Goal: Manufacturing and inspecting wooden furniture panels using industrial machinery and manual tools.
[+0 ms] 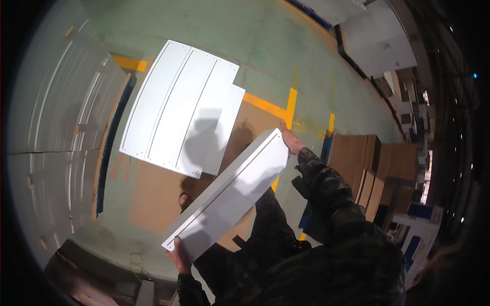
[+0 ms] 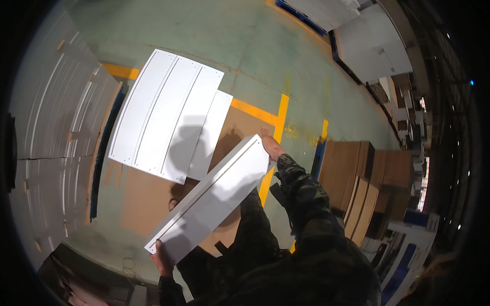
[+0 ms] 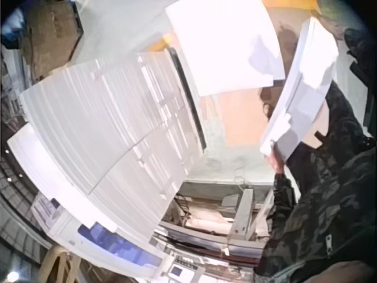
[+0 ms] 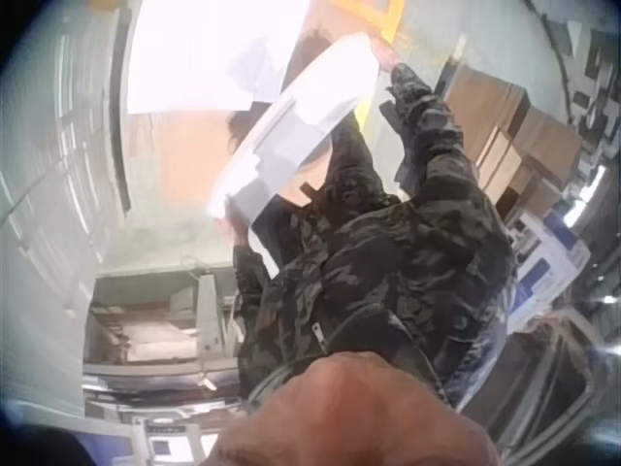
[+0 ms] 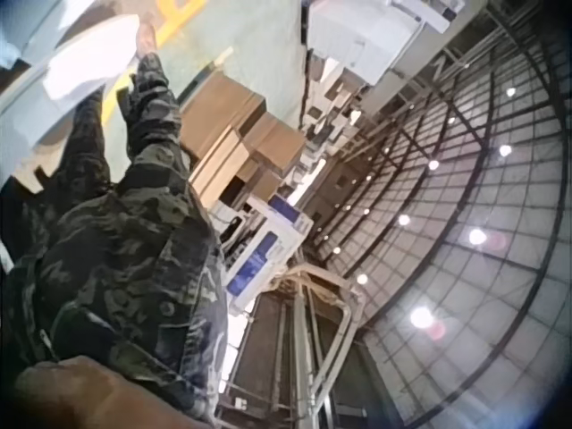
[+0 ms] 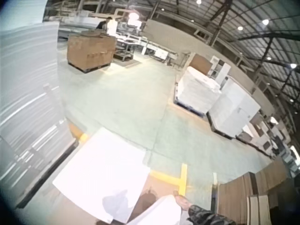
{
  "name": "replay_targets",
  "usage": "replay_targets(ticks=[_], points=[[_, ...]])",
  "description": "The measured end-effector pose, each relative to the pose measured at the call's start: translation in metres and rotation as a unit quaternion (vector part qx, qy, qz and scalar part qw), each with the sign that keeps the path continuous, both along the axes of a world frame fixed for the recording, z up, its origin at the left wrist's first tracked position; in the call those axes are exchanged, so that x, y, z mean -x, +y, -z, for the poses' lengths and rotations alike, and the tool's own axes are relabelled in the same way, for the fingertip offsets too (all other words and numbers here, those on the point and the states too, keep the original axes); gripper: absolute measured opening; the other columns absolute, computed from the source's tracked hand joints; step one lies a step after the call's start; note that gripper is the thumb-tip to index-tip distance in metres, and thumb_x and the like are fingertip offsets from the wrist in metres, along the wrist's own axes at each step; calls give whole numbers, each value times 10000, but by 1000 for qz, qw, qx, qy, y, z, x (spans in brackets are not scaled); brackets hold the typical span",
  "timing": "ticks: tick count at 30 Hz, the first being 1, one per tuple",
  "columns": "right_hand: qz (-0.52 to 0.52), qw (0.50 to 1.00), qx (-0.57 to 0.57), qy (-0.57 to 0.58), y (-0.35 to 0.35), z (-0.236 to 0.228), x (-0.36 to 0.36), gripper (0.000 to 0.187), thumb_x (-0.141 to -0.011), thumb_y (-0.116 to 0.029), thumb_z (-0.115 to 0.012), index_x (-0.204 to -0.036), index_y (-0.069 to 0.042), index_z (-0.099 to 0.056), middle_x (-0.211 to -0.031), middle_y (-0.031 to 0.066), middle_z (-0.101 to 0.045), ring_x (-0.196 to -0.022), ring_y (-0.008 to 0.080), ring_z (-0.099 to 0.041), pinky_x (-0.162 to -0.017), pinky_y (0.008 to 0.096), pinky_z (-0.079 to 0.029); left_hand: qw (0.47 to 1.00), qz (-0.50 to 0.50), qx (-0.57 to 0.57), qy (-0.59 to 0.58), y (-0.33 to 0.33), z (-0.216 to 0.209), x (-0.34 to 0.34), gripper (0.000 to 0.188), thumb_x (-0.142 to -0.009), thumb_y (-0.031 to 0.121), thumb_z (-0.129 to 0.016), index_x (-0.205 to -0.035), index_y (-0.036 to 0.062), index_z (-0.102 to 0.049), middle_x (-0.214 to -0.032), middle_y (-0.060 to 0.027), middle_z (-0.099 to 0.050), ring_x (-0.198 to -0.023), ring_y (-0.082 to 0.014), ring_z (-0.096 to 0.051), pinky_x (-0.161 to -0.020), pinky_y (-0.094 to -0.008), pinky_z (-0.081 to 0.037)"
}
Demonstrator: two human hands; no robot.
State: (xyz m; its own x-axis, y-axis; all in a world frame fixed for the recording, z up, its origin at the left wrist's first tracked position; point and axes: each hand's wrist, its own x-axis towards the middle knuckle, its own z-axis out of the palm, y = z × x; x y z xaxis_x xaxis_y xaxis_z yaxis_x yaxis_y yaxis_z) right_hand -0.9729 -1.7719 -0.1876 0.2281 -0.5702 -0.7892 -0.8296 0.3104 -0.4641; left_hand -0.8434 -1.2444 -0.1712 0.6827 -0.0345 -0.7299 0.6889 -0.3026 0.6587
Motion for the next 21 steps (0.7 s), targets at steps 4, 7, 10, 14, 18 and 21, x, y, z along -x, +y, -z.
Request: replay_targets(ticks=[4,7,10,14,18,21], points=[[-129,976,170,44,-51,43,-64,802,-925,-576,-153,-1267,103,-407,-1218,263,-524,-1167,362,-483,-1020,376,-320,993,-77,-83,-14,-79,29,41,501,-841,316,-600,-1129,-89,-541,-1044,-150,-597,-913,-235,-570,-810,-362,-451],[-136,981,68,122,-94,82,-122,808,-921,-572,-157,-1209,117,-464,-1217,299,-507,-1186,390,-458,-1033,384,-301,988,-55,-135,53,-106,75,62,518,-875,312,-556,-1200,-85,-490,-1143,-176,-559,-991,-263,-555,-855,-382,-440],[-245,957,130,85,-143,156,-133,796,-911,-558,-181,-1167,124,-501,-1217,314,-496,-1189,405,-447,-1037,390,-291,988,-154,21,22,-178,102,70,530,-909,325,-499,-1250,-77,-440,-1220,-189,-510,-1066,-284,-530,-888,-391,-434],[-262,950,141,93,-156,179,-166,814,-892,-557,-127,-1105,109,-543,-1109,304,-558,-1017,404,-560,-932,404,-404,983,-181,-15,34,-227,127,63,498,-935,319,-440,-1305,-11,-398,-1275,-159,-468,-1122,-272,-495,-931,-383,-409],[-277,947,131,92,-170,192,-183,823,-891,-561,-111,-1083,107,-553,-1096,296,-565,-1036,402,-543,-926,417,-397,980,-184,-11,69,-230,168,61,505,-934,335,-458,-1328,36,-355,-1277,-146,-455,-1123,-279,-486,-947,-387,-401],[-306,935,164,77,-171,202,-192,828,-892,-563,-110,-1059,106,-568,-1090,294,-568,-1042,398,-539,-927,419,-393,983,-168,-52,52,-246,170,48,488,-932,345,-474,-1241,-30,-432,-1184,-157,-525,-1040,-280,-540,-888,-380,-437]])
